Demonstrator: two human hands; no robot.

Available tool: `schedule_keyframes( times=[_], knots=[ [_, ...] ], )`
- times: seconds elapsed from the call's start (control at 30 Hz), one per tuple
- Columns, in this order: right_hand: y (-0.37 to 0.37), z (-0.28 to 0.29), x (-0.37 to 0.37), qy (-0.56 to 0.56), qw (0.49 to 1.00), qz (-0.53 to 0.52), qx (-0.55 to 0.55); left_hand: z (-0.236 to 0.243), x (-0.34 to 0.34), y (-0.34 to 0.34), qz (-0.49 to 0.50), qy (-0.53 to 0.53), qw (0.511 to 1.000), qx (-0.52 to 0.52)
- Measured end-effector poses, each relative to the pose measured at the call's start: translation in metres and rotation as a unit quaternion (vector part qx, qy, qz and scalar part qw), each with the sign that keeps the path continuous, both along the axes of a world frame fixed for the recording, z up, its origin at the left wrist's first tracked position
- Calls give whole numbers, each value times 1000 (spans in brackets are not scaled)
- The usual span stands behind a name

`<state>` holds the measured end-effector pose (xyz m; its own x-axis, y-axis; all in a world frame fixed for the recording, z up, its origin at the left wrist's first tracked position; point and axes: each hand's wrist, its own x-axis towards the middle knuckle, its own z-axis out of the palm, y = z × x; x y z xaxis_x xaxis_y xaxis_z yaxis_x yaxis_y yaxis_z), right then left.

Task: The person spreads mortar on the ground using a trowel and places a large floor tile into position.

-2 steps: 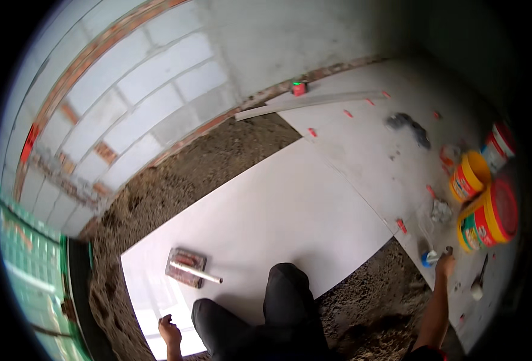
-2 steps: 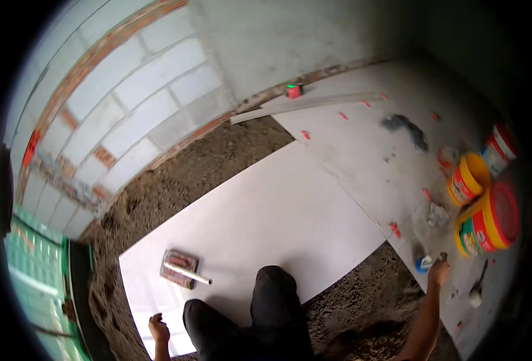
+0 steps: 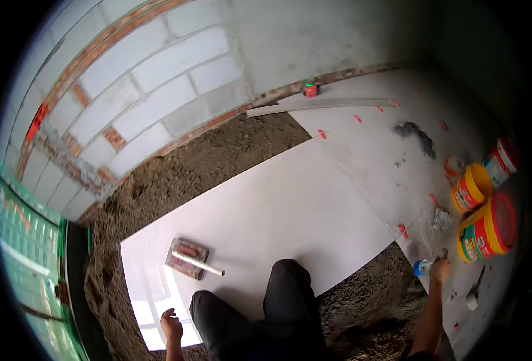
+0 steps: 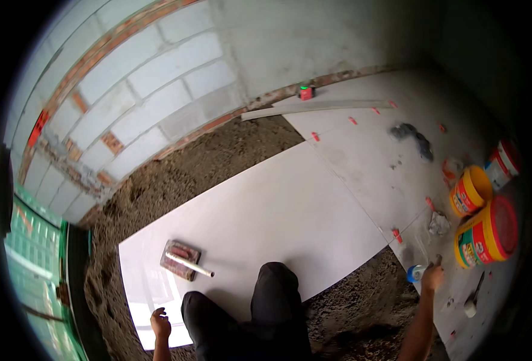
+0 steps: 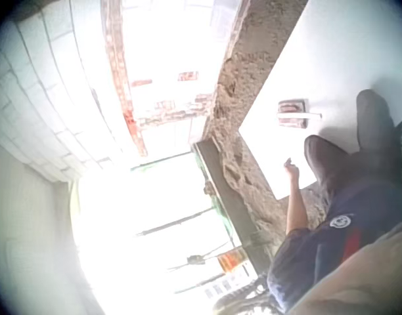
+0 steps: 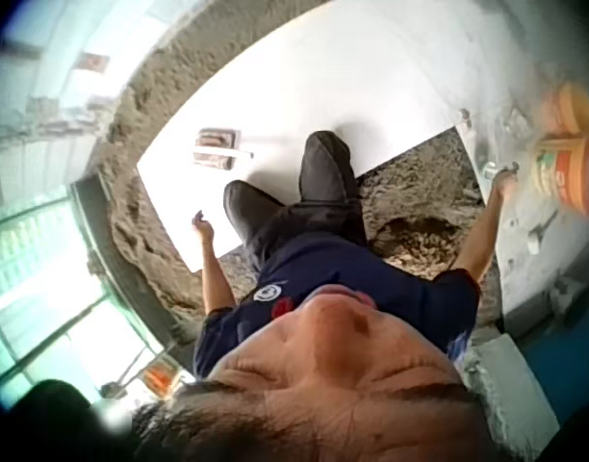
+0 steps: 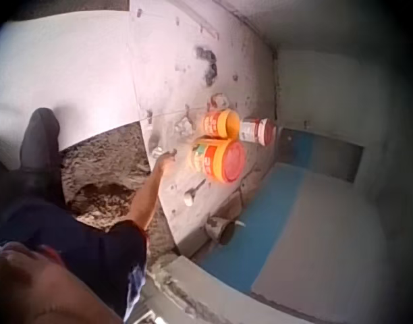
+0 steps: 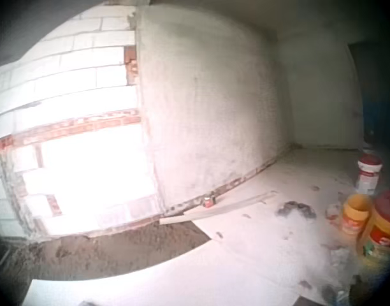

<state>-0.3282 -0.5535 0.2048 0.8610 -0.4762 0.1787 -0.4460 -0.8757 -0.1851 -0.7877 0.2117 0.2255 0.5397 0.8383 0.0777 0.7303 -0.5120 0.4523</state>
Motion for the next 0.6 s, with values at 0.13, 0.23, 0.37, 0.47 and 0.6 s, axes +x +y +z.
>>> schedule_keyframes(
  times=[0.13,0.23,0.37,0.47,0.6],
  knots=[
    [96,42,-28,-97,982,159,36,-1,2,-47,4,22,997,-77],
    [215,76,-63,-134,921,285,228,10,17,-82,-75,-27,997,4],
    [362,92,-100,-154,801,402,416,60,76,-136,-175,-94,980,15],
    [464,113,-156,-78,660,421,618,74,83,-157,-218,-70,970,78],
    [558,146,-251,109,517,473,705,61,40,-136,-60,-83,978,183]
  ],
)
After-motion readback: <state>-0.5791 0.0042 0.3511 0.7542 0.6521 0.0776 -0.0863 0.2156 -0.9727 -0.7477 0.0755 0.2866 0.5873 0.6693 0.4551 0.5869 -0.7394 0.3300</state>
